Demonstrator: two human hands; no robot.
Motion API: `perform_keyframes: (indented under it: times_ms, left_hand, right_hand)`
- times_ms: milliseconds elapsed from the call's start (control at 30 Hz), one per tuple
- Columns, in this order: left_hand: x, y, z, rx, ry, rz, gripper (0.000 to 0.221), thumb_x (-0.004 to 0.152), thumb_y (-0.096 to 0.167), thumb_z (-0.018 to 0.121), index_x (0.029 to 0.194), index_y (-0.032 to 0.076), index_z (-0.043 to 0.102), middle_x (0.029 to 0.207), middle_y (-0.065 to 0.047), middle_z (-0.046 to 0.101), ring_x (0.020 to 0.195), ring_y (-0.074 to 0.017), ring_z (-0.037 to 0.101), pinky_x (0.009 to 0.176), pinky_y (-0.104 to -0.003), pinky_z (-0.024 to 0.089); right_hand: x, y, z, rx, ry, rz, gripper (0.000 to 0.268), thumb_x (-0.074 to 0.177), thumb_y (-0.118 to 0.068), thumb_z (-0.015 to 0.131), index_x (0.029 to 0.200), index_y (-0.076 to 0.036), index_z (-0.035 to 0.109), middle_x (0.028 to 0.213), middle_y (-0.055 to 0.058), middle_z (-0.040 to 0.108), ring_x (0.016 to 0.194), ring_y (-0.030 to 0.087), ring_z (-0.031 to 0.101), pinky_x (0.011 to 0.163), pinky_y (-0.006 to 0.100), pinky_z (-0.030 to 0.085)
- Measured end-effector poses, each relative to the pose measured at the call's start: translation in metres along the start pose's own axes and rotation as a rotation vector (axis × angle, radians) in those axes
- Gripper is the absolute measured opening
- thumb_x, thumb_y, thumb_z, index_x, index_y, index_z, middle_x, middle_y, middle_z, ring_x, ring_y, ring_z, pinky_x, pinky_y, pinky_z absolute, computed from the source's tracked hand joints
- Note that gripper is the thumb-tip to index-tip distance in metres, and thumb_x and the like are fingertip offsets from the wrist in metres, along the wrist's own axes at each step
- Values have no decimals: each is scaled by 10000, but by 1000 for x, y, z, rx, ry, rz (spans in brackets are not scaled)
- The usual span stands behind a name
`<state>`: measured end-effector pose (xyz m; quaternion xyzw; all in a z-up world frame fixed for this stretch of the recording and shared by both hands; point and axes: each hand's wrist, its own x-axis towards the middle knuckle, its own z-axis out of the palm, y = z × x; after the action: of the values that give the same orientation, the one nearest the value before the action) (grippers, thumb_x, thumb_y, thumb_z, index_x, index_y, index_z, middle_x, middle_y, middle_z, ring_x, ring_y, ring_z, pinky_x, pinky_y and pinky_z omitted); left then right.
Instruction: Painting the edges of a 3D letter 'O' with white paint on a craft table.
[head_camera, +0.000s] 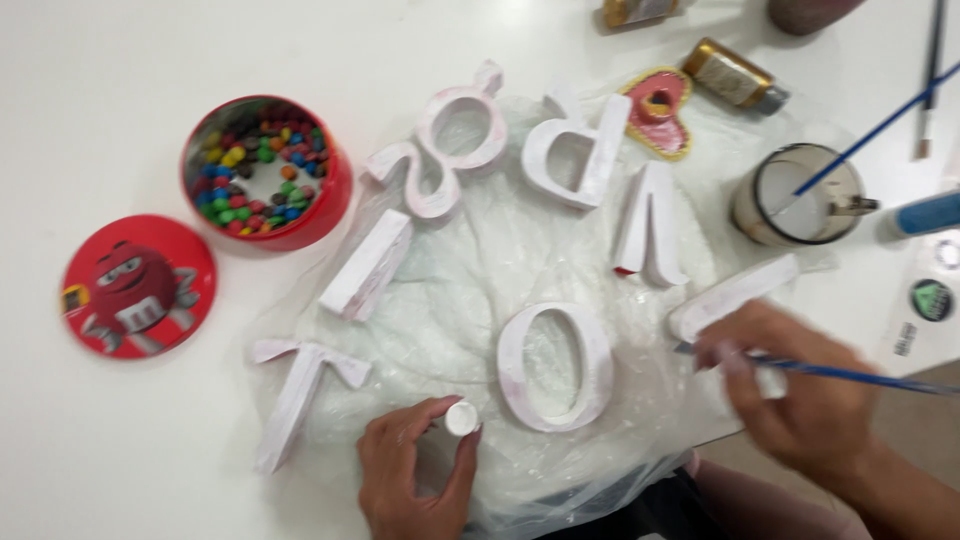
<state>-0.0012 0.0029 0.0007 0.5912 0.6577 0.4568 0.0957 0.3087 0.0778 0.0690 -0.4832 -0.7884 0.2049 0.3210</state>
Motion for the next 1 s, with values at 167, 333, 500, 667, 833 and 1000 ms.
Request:
perform_keyframes:
  times_ms: [167,333,500,667,833,1000]
  left_hand:
    - [-13,-47,-2,33,-226,-5,378,778,297,882,1142,259,784,1096,102,834,899,-129,773,1013,-361,511]
    - [-14,-70,14,34,-196,1,323,697,297,891,1006,277,802,906,126,823,746,-88,751,776,-286,577]
    - [-15,-77,15,73,-306,-131,305,624,296,894,929,287,869,830,152,860,681,-73,782,701,-237,607]
    - [-19,-80,20,18,-205,-41,310,660,242,897,968,238,857,879,98,854,717,-80,782,714,-233,623]
    - [-23,-81,15,113,-315,-201,350,624,366,917,972,349,890,876,149,879,764,-89,796,772,-271,618]
    - [-17,-57,11,53,-182,-28,358,690,310,926,1037,298,837,944,115,848,731,-81,765,797,-278,598]
  right_hand:
    - [8,50,-89,-121,442,288,296,1505,-42,334,1285,48,510,1072,130,602,788,128,427,705,262,320]
    - [29,68,-83,-528,376,110,223,1356,57,602,1171,135,698,1014,168,754,825,254,740,725,353,537]
    - [36,79,-74,-546,338,133,266,1288,12,603,1060,62,732,966,95,737,626,174,566,638,348,427]
    - [37,88,-69,-448,287,192,234,1258,15,565,1091,90,710,901,116,731,663,193,640,613,326,483]
    - [33,92,-72,-410,288,205,207,1265,12,571,1135,95,708,904,132,740,688,201,672,605,315,500]
    - [5,80,-80,-394,428,120,216,1394,91,590,1208,149,684,954,193,743,842,276,739,709,361,541]
